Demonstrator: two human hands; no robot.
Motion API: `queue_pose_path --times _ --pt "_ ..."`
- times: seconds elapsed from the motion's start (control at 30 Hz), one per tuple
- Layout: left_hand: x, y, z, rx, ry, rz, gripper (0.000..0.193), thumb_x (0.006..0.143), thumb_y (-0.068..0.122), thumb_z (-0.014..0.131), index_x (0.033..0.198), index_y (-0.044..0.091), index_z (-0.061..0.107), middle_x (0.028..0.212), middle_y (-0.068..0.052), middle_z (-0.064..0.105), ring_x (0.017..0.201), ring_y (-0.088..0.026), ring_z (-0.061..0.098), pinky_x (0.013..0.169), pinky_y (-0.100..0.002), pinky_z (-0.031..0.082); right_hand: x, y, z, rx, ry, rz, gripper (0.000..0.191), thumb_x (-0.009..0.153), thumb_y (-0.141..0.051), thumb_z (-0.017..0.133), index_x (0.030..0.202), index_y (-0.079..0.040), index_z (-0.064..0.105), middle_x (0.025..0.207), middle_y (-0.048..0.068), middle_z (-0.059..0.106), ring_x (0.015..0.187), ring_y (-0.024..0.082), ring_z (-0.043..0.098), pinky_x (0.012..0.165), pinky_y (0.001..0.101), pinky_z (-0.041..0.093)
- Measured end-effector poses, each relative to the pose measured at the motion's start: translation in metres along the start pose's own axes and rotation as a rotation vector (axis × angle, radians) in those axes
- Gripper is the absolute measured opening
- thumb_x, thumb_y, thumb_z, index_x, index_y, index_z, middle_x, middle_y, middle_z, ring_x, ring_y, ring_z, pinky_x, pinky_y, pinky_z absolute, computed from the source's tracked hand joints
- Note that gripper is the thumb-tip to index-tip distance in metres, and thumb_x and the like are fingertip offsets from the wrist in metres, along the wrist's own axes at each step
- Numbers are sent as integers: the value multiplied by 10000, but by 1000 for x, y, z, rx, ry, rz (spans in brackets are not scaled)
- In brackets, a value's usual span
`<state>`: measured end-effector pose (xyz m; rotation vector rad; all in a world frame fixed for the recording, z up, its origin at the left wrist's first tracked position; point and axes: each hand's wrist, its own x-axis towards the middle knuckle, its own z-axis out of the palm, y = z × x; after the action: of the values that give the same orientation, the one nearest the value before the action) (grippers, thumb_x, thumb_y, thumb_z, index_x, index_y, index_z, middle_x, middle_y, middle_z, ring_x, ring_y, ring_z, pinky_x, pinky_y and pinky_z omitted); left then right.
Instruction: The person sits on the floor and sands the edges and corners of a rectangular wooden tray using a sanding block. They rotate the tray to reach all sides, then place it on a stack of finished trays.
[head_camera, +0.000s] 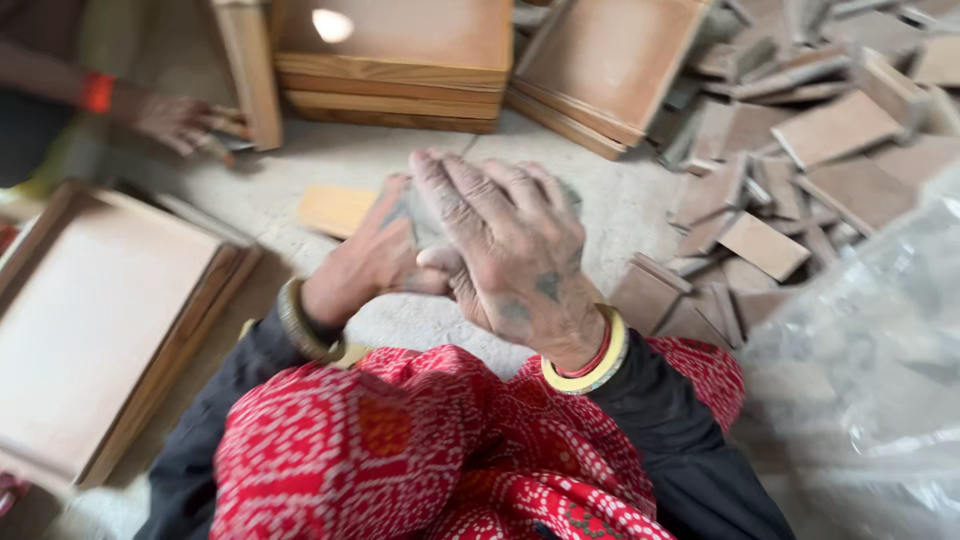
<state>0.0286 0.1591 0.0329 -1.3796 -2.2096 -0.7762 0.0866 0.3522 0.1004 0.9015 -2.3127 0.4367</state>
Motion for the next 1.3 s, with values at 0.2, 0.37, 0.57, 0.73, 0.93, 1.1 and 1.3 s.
queue_pose_path --times 0.2,0.37,0.57,0.73,0.93,1.1,1.3 --pt "-13 -5 15 38 -277 -316 524 617 430 714 964 46 628 855 -177 598 858 -367 554 864 -471 418 -27 1 -9 74 120 77 608 1156 -534 354 1583 -117 468 1523 91 570 1325 279 602 1169 433 435" --pt "-41 -6 2 71 -50 -200 579 646 459 714 1043 44 637 887 -156 633 863 -352 569 829 -501 409 -21 -10 18 -35 164 10 627 1115 -572 379 1530 -119 505 1525 100 570 1299 282 606 1171 467 433" --pt "-67 -8 -4 -31 41 -479 620 712 381 717 1236 59 638 1107 -169 645 1027 -347 592 882 -479 432 18 -20 41 4 231 -42 602 1074 -568 455 1447 -114 591 1477 116 587 1296 301 593 1177 500 440" --pt "-52 -6 3 73 6 -569 508 742 374 789 1112 68 623 827 -125 650 894 -365 643 1015 -497 479 4 1 42 254 197 -71 412 1104 -419 503 1250 -73 670 1417 160 622 1347 385 579 1166 531 475" --pt "-32 -2 -34 61 267 -341 704 733 287 670 1363 2 537 1172 -218 665 1026 -404 651 913 -468 511 -1 2 50 393 198 35 512 1152 -395 415 1407 7 603 1470 202 597 1380 400 582 1186 506 461" --pt "-22 6 -50 30 164 -471 691 717 326 669 1319 1 569 1100 -202 681 1007 -399 655 869 -493 497 12 5 34 462 60 8 670 1149 -521 329 1536 10 461 1580 223 490 1454 391 502 1226 490 366" --pt "-13 6 -25 158 100 -393 499 763 494 730 901 27 619 856 -206 640 778 -395 627 705 -495 471 34 1 34 323 -5 -128 710 1140 -552 207 1591 -42 410 1635 198 437 1540 395 439 1277 493 345"
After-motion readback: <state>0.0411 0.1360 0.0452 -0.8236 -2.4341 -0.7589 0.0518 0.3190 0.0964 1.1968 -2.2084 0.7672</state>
